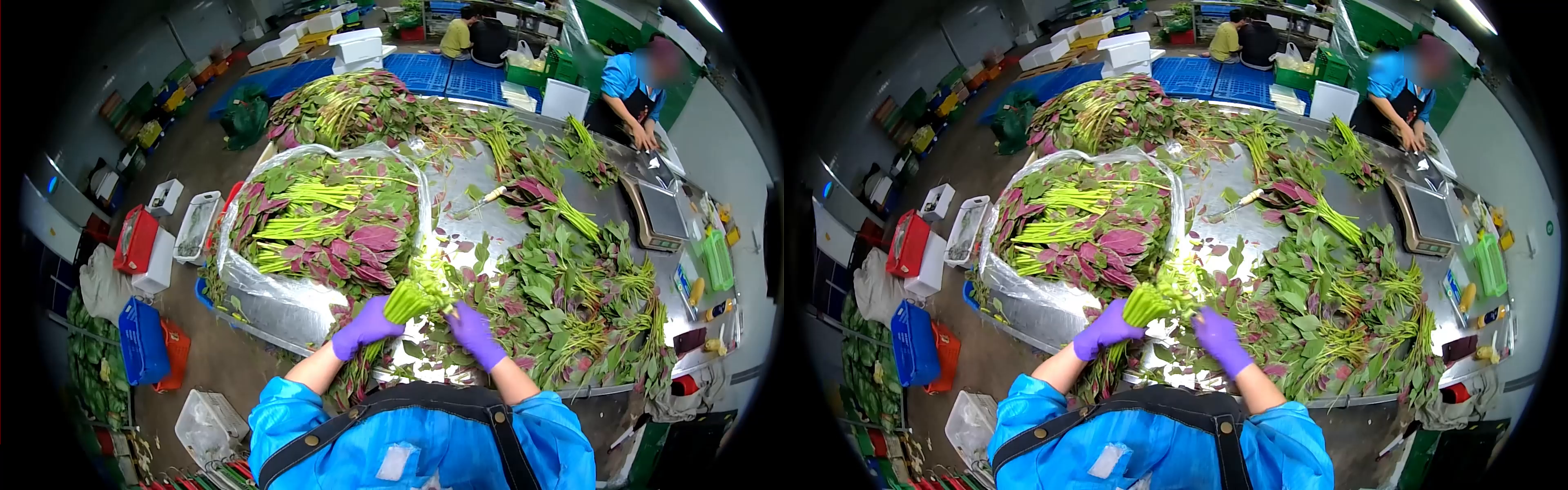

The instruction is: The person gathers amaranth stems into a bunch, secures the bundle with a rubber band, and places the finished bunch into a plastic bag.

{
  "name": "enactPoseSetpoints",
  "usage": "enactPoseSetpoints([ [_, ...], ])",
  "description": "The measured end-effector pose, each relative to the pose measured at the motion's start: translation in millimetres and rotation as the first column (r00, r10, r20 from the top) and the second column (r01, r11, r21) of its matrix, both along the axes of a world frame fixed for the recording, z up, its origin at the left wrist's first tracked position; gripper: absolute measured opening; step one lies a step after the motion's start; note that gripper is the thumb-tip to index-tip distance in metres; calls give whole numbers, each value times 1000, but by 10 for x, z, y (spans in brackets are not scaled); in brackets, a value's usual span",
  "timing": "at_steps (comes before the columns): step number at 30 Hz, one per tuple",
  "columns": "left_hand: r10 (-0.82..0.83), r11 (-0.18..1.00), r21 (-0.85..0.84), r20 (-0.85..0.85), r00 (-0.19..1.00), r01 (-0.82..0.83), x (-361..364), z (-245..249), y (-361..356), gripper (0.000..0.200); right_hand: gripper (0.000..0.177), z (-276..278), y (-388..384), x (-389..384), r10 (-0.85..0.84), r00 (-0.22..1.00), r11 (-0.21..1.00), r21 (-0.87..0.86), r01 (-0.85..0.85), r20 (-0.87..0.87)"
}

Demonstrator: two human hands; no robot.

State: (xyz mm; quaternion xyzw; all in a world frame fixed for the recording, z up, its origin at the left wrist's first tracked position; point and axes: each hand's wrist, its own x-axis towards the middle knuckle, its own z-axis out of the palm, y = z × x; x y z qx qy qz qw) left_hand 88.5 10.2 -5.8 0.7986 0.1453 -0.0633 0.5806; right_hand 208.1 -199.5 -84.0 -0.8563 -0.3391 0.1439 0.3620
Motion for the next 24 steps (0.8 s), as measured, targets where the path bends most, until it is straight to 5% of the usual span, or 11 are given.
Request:
enactPoseSetpoints([
  [4,129,991,14,147,981,-133,-133,320,216,39,41,-604,-714,132,-51,999,974,-222,46,-13],
  [7,49,972,218,182,982,-88,-105,488,56,38,43,179,-517,158,104,979,970,-234,-62,175],
  [9,-88,827,561,91,992,22,-79,499,-93,34,48,597,-282,70,117,974,971,183,-153,192],
  [12,-371,589,701,-207,905,402,-73,285,-397,40,62,1181,-69,-105,308,951,903,327,-278,-41],
  [13,-421,500,703,-313,851,506,-112,73,-506,40,77,1096,12,-147,395,911,898,261,-355,-118],
  [15,-588,520,720,-88,804,460,-264,-427,-583,41,95,709,181,-169,483,727,798,-97,-595,-487],
  [16,-474,578,624,-267,839,526,-215,-371,-673,50,97,407,264,-231,483,596,668,-171,-725,-641],
  [17,-526,526,672,-225,820,522,-261,-389,-665,57,85,-426,185,-370,622,566,721,114,-684,-541],
  [18,-505,560,653,-220,835,511,-291,-378,-684,57,68,-143,210,-344,696,254,638,415,-648,-672],
  [21,-443,632,629,-186,877,453,-371,-458,-741,58,54,-253,198,-362,479,71,725,349,-594,-875],
  [24,-382,679,633,-128,915,372,-402,-327,-747,58,58,-565,284,-323,429,81,674,259,-692,-900],
])
